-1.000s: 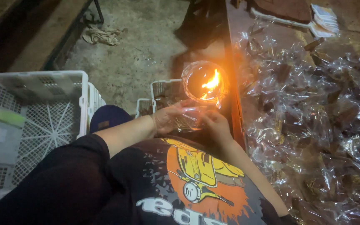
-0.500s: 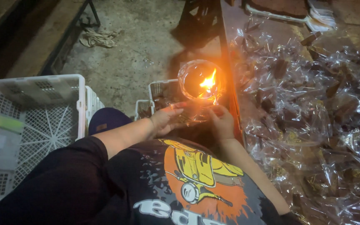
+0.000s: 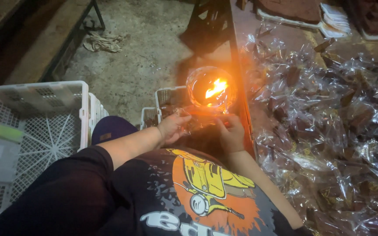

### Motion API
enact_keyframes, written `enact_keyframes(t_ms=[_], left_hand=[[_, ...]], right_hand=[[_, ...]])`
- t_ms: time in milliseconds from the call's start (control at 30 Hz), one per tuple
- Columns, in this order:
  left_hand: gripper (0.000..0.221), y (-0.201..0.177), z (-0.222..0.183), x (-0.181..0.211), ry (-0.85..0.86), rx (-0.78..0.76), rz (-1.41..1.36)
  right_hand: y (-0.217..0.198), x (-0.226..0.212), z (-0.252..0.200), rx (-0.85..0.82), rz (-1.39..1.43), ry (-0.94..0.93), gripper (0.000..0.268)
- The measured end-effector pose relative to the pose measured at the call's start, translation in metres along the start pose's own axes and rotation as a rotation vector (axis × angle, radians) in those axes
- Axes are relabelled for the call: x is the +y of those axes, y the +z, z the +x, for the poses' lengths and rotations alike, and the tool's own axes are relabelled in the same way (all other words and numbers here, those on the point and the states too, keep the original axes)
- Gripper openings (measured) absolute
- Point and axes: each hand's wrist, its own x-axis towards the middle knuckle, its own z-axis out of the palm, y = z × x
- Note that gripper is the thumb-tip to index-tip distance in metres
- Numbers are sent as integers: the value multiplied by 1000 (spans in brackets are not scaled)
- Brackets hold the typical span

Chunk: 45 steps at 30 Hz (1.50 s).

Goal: Sealing plastic bags containing food products by melting the plastic edges over an open flame.

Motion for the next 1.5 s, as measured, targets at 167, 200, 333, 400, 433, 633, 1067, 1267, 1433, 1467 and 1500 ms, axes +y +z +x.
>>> enact_keyframes(t_ms=[167, 200, 333, 400, 433, 633, 1067, 1267, 1433, 1467, 1500], left_hand=[[39, 7, -7, 5, 9, -47, -3], [39, 8, -10, 4, 6, -46, -3], [30, 21, -20, 14, -55, -12, -63], [24, 22, -22, 14, -71, -4, -97], [27, 20, -20, 10, -91, -23, -135], [28, 28, -30, 16, -128, -50, -103], [28, -6, 3, -18, 243, 89, 626], [16, -23, 25, -9, 280, 353, 696], [38, -20, 24, -16, 361, 192, 943], [59, -6, 5, -18, 406, -24, 946], [59, 5, -1, -13, 402, -23, 947]], right_hand=[[-2, -37, -7, -119, -75, 54, 27], [2, -34, -8, -119, -74, 57, 27], [6, -29, -2, -128, -112, -97, 25], [5, -20, 0, -185, -96, -74, 26], [5, -11, 1, -198, -37, 26, 23], [-9, -94, -12, -383, 31, 81, 28], [2, 6, 9, -223, -121, 317, 33], [-17, -48, -2, -306, -6, 351, 29], [-4, -27, 3, -401, 179, 522, 38], [5, -16, 3, -418, 432, 651, 44], [0, -25, 1, -419, 433, 654, 44]])
